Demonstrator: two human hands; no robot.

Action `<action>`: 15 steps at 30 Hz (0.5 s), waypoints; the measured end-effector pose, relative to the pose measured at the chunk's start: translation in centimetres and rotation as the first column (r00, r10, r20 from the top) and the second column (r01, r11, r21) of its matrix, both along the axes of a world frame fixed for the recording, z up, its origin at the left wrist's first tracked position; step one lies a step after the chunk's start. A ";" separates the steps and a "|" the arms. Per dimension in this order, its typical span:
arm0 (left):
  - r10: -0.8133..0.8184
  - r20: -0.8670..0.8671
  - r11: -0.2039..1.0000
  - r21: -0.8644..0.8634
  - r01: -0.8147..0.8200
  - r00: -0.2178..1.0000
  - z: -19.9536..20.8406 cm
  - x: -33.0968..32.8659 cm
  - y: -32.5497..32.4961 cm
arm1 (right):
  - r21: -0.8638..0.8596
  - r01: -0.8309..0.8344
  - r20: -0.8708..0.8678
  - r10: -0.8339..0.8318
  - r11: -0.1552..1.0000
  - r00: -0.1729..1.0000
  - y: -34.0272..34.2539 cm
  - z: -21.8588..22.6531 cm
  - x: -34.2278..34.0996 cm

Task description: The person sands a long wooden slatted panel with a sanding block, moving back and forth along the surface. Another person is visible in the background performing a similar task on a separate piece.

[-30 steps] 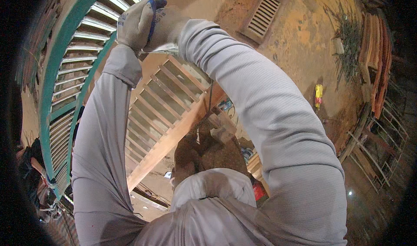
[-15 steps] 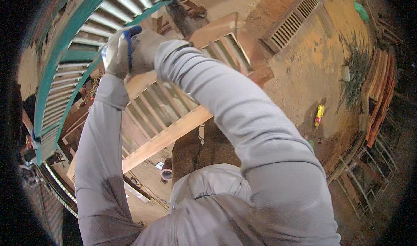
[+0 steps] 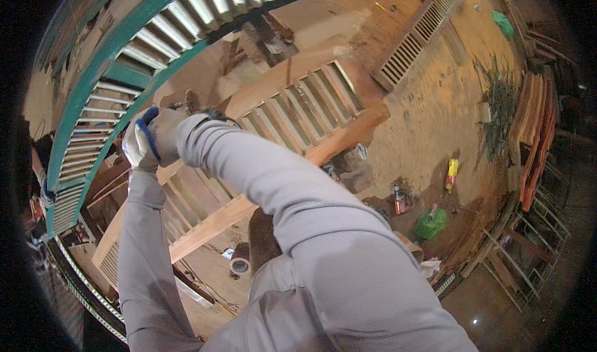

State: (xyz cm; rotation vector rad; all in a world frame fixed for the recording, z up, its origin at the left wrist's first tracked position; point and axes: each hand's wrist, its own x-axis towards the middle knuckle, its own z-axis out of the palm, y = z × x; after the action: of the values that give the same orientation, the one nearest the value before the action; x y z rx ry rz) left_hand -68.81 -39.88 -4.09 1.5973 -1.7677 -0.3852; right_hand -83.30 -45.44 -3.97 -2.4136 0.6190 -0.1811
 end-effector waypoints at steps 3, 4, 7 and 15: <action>-0.066 -0.058 0.998 0.007 0.066 0.996 -1.0 -5.4 -4.3 | 0.097 0.118 -0.033 -0.116 0.988 0.993 -3.0 -0.2 -6.2; -0.122 -0.046 0.992 0.002 0.123 0.991 -1.1 -7.7 -6.2 | 0.098 0.179 -0.074 -0.172 0.979 0.982 -4.1 0.0 -8.8; -0.251 -0.009 0.968 -0.024 0.251 0.968 -0.6 -14.5 -11.0 | 0.066 0.323 -0.092 -0.317 0.944 0.944 -7.7 -0.8 -15.3; -0.479 0.008 0.876 -0.062 0.479 0.878 0.3 -33.3 -21.2 | -0.102 0.474 0.000 -0.477 0.874 0.879 -14.7 -1.6 -33.3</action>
State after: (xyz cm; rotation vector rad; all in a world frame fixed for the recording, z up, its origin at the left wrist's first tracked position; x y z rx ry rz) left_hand -102.15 -61.06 -3.83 1.0937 -2.1426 -0.5583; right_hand -116.56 -60.12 -5.55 -2.3144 1.2401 -0.3942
